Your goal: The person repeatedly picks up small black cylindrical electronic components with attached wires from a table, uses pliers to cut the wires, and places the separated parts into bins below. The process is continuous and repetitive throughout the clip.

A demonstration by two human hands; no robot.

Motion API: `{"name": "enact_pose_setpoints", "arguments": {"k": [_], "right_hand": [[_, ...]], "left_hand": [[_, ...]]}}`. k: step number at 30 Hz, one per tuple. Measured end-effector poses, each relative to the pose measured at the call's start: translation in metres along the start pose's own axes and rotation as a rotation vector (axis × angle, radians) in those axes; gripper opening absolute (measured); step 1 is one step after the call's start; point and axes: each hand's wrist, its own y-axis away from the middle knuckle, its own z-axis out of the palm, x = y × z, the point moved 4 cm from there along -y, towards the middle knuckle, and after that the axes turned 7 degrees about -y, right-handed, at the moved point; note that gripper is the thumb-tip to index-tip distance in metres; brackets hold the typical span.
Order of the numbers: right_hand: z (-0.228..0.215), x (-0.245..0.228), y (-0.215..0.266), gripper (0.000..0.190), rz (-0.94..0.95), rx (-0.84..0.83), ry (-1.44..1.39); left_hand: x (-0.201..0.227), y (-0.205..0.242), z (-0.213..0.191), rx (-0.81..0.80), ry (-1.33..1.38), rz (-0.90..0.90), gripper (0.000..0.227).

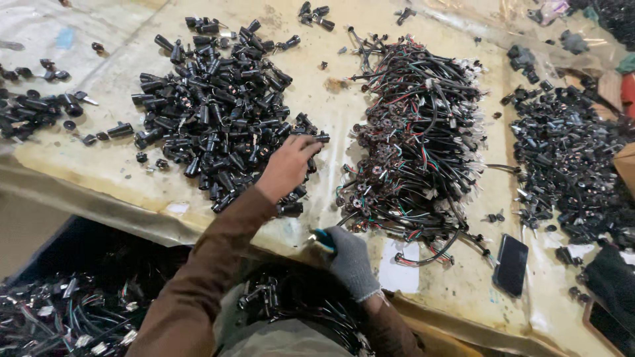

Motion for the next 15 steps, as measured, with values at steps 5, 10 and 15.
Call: {"name": "enact_pose_setpoints", "arguments": {"k": [5, 10, 15], "right_hand": [[0.004, -0.004, 0.010, 0.039, -0.053, 0.074, -0.031], [0.011, -0.016, 0.003, 0.049, -0.232, -0.020, -0.067], [0.010, -0.022, -0.011, 0.045, -0.258, -0.138, 0.048]], "left_hand": [[-0.051, -0.041, 0.074, -0.357, -0.275, 0.066, 0.028], [-0.061, -0.043, 0.109, -0.463, -0.395, 0.030, 0.026], [-0.053, -0.049, 0.121, -0.281, -0.584, 0.035, 0.022]]}}
